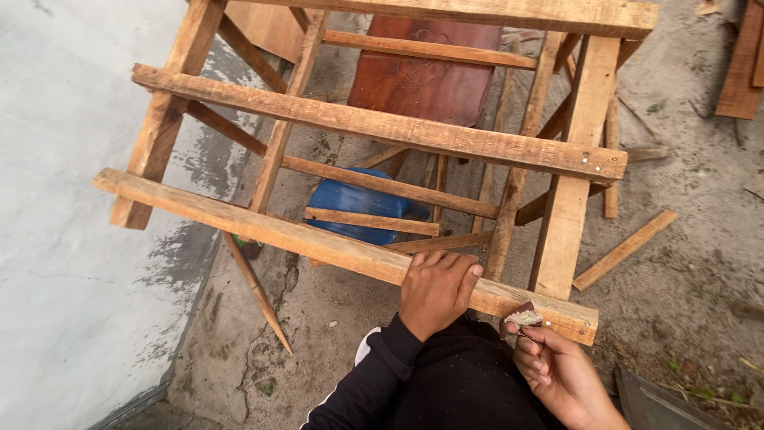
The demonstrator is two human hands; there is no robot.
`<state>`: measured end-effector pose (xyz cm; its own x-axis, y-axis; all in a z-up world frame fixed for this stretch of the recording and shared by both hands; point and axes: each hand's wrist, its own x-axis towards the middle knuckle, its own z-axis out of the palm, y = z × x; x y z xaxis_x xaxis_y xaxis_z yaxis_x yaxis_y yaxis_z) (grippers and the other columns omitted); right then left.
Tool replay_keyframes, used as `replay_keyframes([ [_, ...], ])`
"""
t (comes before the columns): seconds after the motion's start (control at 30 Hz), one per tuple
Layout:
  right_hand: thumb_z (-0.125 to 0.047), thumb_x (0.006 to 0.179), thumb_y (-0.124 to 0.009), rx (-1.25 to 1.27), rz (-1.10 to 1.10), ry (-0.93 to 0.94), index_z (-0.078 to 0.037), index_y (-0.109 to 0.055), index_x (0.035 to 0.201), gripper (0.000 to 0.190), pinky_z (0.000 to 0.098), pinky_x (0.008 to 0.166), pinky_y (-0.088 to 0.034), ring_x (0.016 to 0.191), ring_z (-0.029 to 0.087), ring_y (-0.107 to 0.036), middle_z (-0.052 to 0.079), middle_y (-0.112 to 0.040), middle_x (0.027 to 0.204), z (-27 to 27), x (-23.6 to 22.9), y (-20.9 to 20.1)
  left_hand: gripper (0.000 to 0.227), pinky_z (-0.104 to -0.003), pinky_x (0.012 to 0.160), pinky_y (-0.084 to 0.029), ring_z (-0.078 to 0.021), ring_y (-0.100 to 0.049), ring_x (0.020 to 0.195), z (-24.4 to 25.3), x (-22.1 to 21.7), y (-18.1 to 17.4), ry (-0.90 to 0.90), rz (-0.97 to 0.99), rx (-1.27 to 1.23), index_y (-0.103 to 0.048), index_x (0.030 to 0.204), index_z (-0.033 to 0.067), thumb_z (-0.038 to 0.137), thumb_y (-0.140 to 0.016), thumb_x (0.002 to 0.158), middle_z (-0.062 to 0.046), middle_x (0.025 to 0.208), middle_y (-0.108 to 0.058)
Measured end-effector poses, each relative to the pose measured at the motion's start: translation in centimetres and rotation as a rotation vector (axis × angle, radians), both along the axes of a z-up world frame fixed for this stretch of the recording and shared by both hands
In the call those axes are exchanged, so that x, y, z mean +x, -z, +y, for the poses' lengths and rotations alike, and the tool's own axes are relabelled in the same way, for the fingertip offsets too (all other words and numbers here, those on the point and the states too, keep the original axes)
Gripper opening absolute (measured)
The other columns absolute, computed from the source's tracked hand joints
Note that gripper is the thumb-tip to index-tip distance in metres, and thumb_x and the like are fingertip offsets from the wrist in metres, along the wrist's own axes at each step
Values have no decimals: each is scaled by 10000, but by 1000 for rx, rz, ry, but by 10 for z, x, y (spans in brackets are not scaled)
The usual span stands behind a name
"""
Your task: The person sands the joints and surfaces of a wooden frame by hand with a piece of sandpaper.
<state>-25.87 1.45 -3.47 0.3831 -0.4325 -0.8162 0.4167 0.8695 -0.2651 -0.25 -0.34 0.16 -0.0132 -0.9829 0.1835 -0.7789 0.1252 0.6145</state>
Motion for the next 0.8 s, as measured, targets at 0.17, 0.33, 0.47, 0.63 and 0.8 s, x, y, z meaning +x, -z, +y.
replay_keyframes([
  [0.17,-169,984,-522,-100,230,-42,92,-649,962,292,254,335,-283,403,112,-406,15,-465,562,7,-31,4,384,-403,818,-467,-249,-666,796,-3,0,-1,28,0,-12,-753,980,81,314,-470,1095,-76,854,-746],
  [0.33,-237,1014,-557,-241,592,-141,94,-615,786,405,335,368,-388,382,253,-531,90,-460,450,19,-61,35,400,-403,798,-470,-246,-660,744,-2,-1,5,26,14,-8,-758,976,80,318,-460,1097,-80,845,-752],
  [0.47,-197,990,-645,-256,746,-209,86,-628,730,384,353,402,-413,399,281,-577,125,-474,443,18,-67,40,415,-407,809,-474,-248,-655,746,-2,1,6,45,9,-16,-760,983,81,322,-446,1107,-90,837,-746],
  [0.63,-180,909,-722,-310,1064,-196,-39,-756,818,170,315,427,-442,450,193,-558,117,-649,552,16,-42,7,423,-406,814,-472,-253,-645,750,-1,1,9,66,4,8,-761,996,70,333,-451,1111,-100,846,-744],
  [0.8,-405,1001,-672,-631,1573,-673,-58,-755,779,420,365,429,-501,455,168,-628,110,-694,664,13,-21,-24,417,-397,856,-473,-247,-652,792,-1,2,8,78,-12,-23,-751,995,64,333,-460,1124,-109,882,-736],
])
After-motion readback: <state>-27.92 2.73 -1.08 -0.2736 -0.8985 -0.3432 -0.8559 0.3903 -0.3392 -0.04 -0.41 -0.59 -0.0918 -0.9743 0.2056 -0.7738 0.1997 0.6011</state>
